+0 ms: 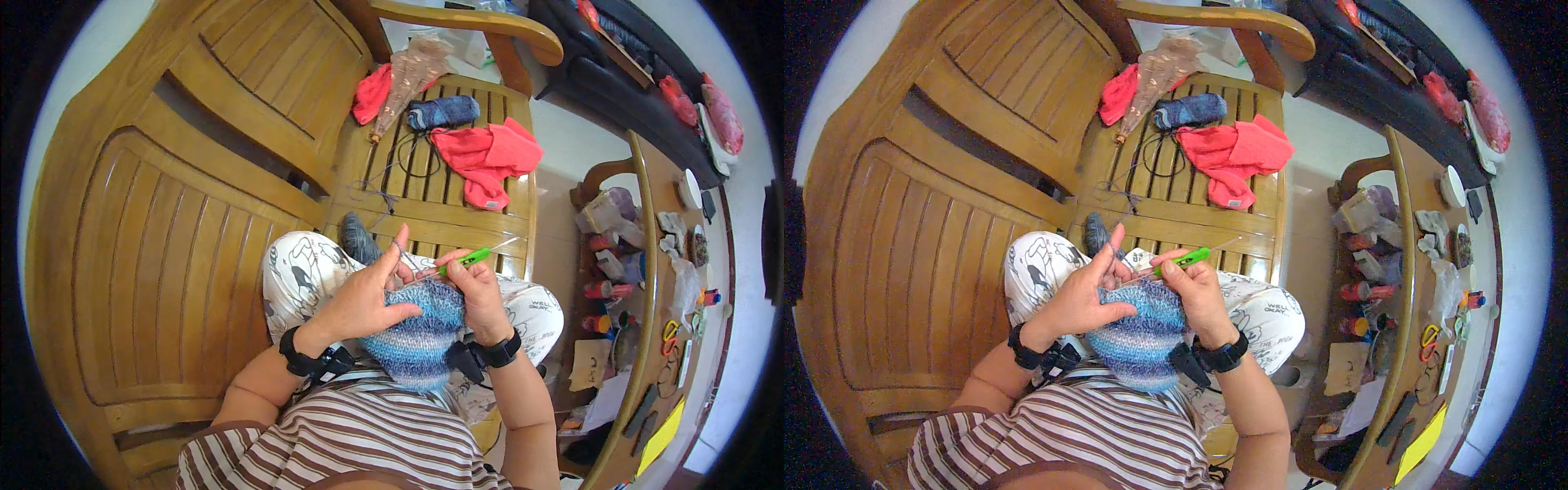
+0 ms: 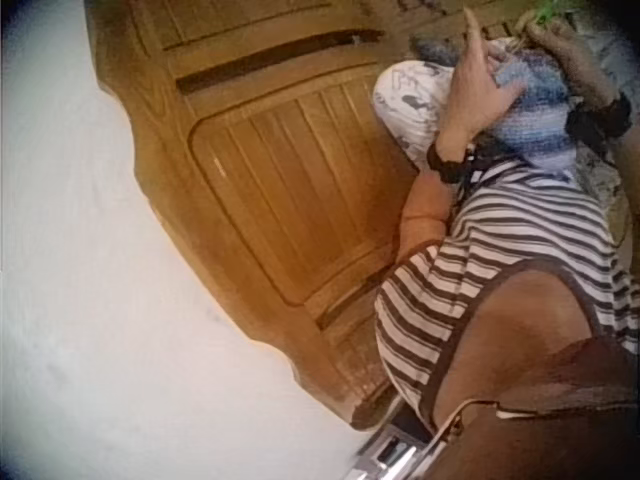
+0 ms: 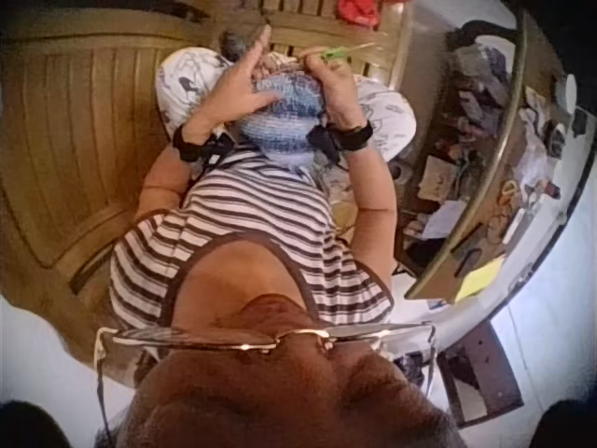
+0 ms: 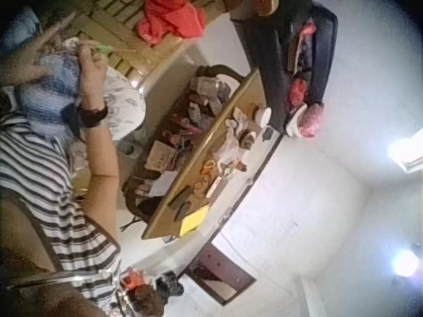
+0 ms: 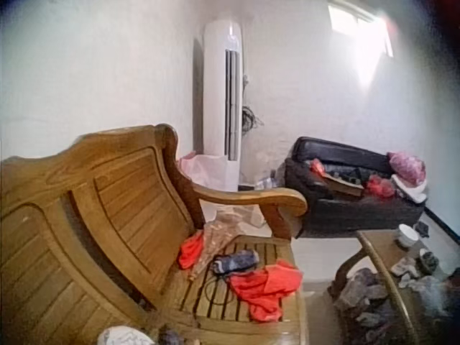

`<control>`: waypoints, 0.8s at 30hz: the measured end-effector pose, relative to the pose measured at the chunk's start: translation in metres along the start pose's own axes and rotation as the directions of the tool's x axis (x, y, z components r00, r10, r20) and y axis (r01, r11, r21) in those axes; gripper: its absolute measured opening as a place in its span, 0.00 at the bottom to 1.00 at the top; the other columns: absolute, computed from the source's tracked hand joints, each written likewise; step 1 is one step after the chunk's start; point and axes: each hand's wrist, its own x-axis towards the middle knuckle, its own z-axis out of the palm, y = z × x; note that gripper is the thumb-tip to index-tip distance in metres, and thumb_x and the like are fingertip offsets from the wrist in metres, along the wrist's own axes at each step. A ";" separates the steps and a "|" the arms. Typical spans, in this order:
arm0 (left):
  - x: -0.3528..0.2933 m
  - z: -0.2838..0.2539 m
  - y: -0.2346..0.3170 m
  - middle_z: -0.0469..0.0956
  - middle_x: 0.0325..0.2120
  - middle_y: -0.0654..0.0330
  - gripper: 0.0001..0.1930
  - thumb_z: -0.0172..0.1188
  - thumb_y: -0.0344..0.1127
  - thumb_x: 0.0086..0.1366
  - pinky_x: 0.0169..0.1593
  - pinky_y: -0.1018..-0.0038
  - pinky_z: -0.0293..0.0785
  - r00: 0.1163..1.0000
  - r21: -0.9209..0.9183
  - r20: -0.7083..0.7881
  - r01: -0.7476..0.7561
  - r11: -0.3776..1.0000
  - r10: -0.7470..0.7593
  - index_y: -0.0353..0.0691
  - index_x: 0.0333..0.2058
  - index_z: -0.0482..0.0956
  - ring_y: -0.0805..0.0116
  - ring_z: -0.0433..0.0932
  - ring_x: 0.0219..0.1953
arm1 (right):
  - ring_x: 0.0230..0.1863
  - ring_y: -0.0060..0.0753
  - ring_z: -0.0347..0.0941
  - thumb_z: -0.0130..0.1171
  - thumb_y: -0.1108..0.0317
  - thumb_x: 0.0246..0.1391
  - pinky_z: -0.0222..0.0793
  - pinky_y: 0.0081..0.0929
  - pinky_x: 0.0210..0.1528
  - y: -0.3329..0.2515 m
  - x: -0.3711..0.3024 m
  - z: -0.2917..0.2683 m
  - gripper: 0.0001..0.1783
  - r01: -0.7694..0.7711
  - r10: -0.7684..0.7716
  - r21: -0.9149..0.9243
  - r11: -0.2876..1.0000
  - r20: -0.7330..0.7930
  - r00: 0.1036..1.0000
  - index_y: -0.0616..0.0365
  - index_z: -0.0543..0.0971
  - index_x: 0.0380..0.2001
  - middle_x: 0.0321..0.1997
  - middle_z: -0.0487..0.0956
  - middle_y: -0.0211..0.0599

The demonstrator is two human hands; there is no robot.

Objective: The person is using a crochet hook to create a striped blue and grey item from yarn while sitting on a bench.

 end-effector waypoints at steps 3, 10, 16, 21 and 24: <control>0.000 0.013 -0.029 0.69 0.31 0.61 0.49 0.62 0.24 0.48 0.37 0.84 0.65 0.995 -0.347 0.026 0.097 0.933 -0.094 0.37 0.63 0.38 0.79 0.66 0.30 | 0.33 0.17 0.70 0.53 0.66 0.55 0.64 0.16 0.38 0.005 -0.004 -0.004 0.10 0.021 -0.023 -0.097 0.995 -0.027 0.999 0.61 0.75 0.36 0.32 0.78 0.33; 0.012 0.020 -0.039 0.68 0.31 0.62 0.46 0.61 0.24 0.49 0.36 0.86 0.64 0.984 -0.564 0.118 0.176 0.807 -0.132 0.36 0.62 0.40 0.81 0.65 0.30 | 0.36 0.21 0.72 0.53 0.67 0.55 0.66 0.18 0.41 0.013 -0.008 -0.013 0.11 0.066 -0.067 -0.035 0.997 -0.041 0.997 0.63 0.74 0.38 0.35 0.78 0.35; 0.016 0.019 -0.045 0.67 0.32 0.62 0.44 0.60 0.25 0.49 0.39 0.85 0.63 0.958 -0.726 0.244 0.283 0.627 -0.150 0.33 0.62 0.41 0.79 0.65 0.33 | 0.36 0.27 0.74 0.52 0.66 0.55 0.68 0.23 0.43 0.013 -0.009 -0.009 0.11 0.050 -0.048 0.030 0.998 -0.084 0.995 0.63 0.73 0.37 0.33 0.78 0.40; 0.019 0.013 -0.046 0.68 0.32 0.64 0.44 0.60 0.29 0.48 0.41 0.85 0.62 0.943 -0.760 0.299 0.328 0.561 -0.146 0.35 0.62 0.44 0.78 0.66 0.35 | 0.35 0.28 0.75 0.52 0.66 0.55 0.69 0.24 0.41 0.017 -0.005 -0.014 0.11 0.031 -0.027 0.047 0.998 -0.098 0.995 0.63 0.73 0.36 0.33 0.78 0.42; 0.019 0.012 -0.045 0.68 0.32 0.63 0.44 0.60 0.29 0.48 0.41 0.85 0.62 0.942 -0.765 0.302 0.333 0.551 -0.149 0.35 0.62 0.44 0.78 0.66 0.35 | 0.35 0.28 0.75 0.53 0.65 0.55 0.70 0.23 0.41 0.018 -0.004 -0.017 0.11 0.027 -0.021 0.058 0.998 -0.101 0.995 0.63 0.73 0.36 0.32 0.78 0.42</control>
